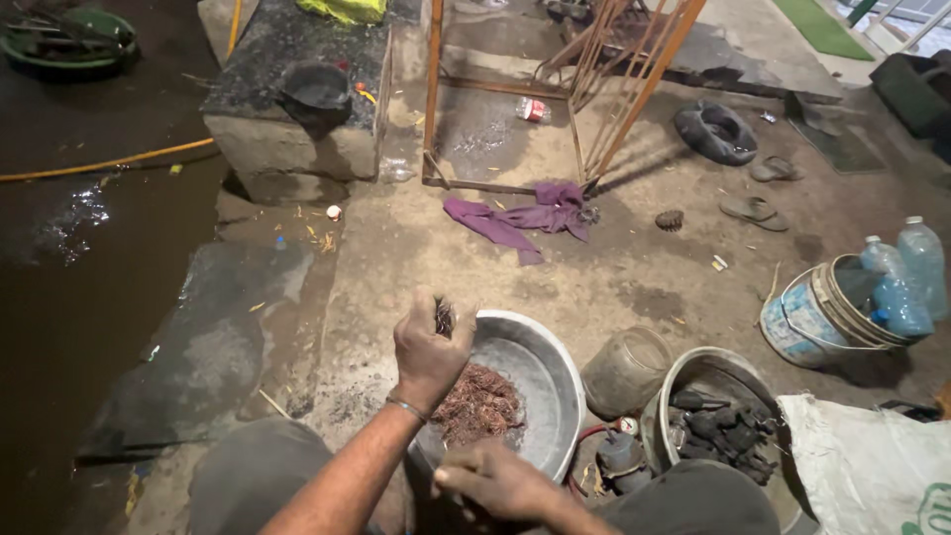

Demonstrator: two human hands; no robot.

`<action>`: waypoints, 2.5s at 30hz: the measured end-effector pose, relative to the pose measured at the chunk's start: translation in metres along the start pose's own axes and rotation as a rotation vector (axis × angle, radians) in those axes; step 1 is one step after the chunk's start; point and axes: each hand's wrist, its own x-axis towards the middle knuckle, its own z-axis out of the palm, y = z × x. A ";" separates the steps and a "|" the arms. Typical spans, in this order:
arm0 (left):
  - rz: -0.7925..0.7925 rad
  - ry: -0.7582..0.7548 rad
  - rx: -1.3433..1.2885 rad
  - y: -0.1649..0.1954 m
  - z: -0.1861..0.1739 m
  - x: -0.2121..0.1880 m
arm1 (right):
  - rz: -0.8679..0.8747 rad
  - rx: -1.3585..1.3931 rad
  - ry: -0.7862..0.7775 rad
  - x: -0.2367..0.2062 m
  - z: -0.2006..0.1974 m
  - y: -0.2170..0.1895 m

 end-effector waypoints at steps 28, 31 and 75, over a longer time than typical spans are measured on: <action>-0.176 -1.003 -0.253 0.014 0.022 -0.038 | -0.507 -0.171 0.623 -0.048 -0.091 -0.003; -0.193 -0.952 -0.448 0.006 0.027 -0.039 | -0.621 -0.258 0.558 -0.051 -0.086 -0.012; -0.133 -0.009 0.058 -0.023 0.035 -0.015 | -0.378 -0.234 0.526 0.011 -0.021 0.016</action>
